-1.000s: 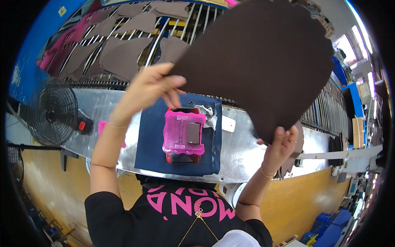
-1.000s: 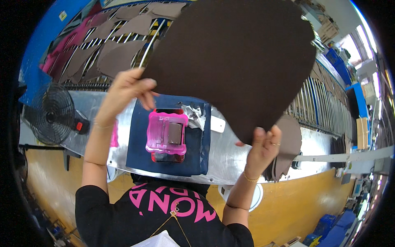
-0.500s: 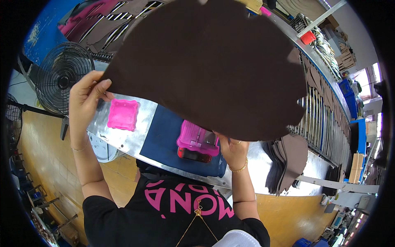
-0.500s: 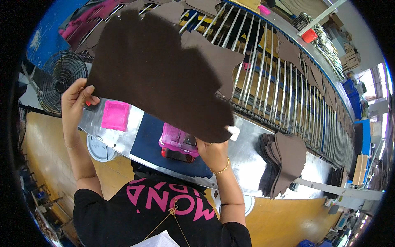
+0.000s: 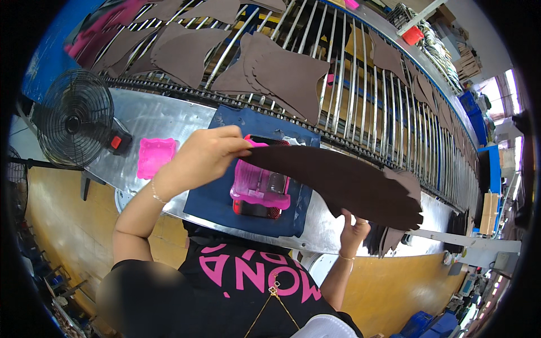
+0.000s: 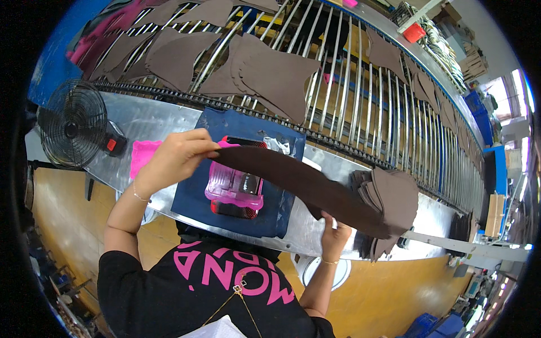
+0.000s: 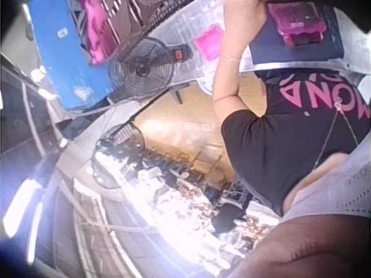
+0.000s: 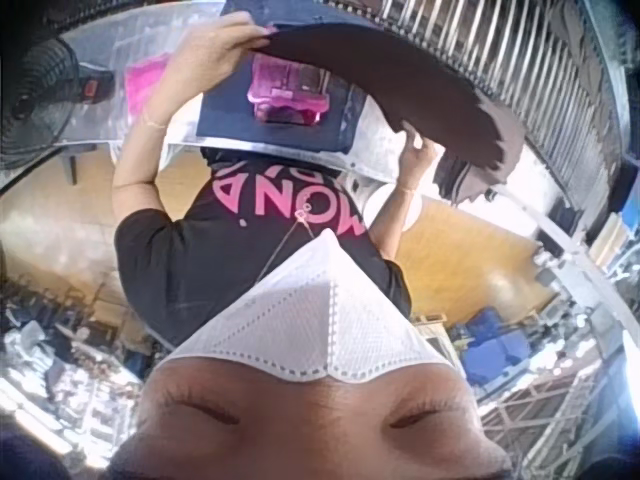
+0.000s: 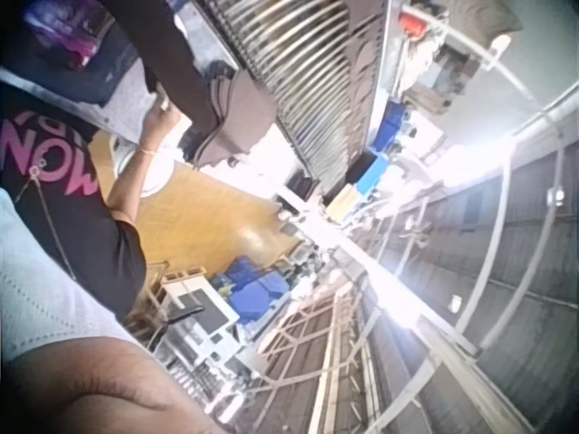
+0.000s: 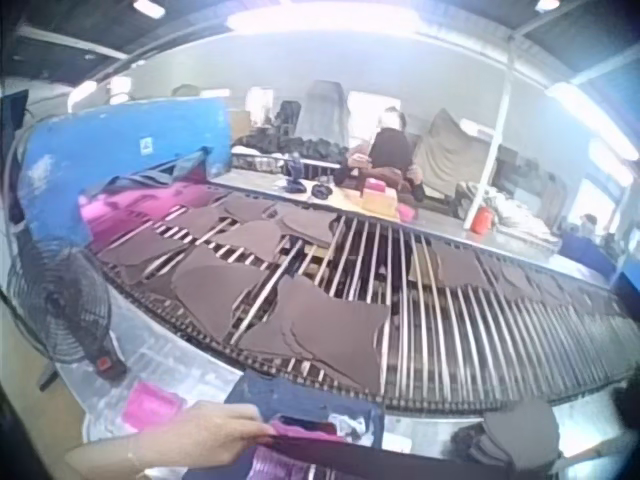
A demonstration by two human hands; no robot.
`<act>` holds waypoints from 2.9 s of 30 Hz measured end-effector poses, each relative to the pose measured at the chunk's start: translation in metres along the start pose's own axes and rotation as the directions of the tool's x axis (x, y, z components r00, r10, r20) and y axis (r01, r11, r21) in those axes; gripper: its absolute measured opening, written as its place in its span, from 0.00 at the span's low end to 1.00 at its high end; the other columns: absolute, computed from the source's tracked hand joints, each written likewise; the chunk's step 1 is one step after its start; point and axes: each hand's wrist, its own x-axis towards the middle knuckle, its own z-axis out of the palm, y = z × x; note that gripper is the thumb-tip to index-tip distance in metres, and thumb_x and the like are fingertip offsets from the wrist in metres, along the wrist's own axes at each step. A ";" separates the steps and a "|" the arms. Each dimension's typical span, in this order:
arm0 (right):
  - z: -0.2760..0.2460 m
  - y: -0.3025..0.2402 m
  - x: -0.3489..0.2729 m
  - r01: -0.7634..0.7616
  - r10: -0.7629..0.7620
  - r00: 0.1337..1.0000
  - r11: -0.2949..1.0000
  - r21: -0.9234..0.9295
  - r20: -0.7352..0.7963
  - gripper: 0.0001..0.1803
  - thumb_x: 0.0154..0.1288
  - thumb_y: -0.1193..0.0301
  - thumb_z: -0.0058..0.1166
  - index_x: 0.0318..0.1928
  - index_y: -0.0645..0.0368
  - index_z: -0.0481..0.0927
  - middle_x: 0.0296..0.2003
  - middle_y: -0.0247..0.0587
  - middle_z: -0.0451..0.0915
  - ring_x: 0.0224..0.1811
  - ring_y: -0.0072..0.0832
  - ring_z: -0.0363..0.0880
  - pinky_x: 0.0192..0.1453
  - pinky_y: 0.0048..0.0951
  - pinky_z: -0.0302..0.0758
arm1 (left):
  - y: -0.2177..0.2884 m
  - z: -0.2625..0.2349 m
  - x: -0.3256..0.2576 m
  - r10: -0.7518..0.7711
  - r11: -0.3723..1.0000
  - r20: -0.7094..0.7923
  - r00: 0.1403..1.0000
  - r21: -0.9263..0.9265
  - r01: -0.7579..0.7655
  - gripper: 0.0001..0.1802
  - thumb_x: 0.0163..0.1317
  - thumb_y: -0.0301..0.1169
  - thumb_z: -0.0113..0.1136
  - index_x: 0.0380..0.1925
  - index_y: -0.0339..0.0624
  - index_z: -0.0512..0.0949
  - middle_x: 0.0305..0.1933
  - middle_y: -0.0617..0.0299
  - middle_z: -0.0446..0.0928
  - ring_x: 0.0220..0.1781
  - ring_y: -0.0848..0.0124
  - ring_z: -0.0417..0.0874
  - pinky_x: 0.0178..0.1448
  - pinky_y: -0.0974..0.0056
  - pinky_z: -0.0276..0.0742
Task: The person repeatedly picks brown fabric pieces from a conveyor belt and stacks them on a table. The person handles the pieces one at a time, placing them in a neat pile.
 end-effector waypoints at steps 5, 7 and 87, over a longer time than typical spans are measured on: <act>-0.065 0.018 -0.007 -0.190 0.237 0.966 0.922 0.337 -0.103 0.07 0.63 0.77 0.59 0.40 0.66 0.81 0.32 0.31 0.81 0.35 0.17 0.75 0.43 0.20 0.72 | 0.026 0.023 0.027 0.172 0.982 0.131 0.976 0.058 -0.180 0.10 0.44 0.23 0.65 0.30 0.44 0.82 0.30 0.67 0.71 0.36 0.65 0.76 0.33 0.63 0.75; -0.087 0.019 0.000 -0.113 0.185 0.968 0.924 0.366 -0.168 0.08 0.65 0.74 0.57 0.40 0.66 0.81 0.35 0.30 0.80 0.37 0.16 0.73 0.44 0.19 0.70 | 0.031 0.038 0.034 0.230 0.968 0.153 0.961 0.069 -0.242 0.08 0.45 0.26 0.64 0.28 0.47 0.82 0.33 0.66 0.70 0.39 0.67 0.74 0.32 0.64 0.75; 0.035 -0.131 0.095 0.263 -0.322 0.946 0.825 0.500 0.034 0.12 0.65 0.74 0.55 0.47 0.66 0.74 0.33 0.41 0.82 0.30 0.24 0.81 0.32 0.23 0.76 | -0.016 -0.043 -0.015 -0.463 0.612 -0.122 0.878 -0.760 0.218 0.13 0.63 0.24 0.59 0.48 0.34 0.75 0.29 0.62 0.76 0.23 0.76 0.79 0.27 0.73 0.77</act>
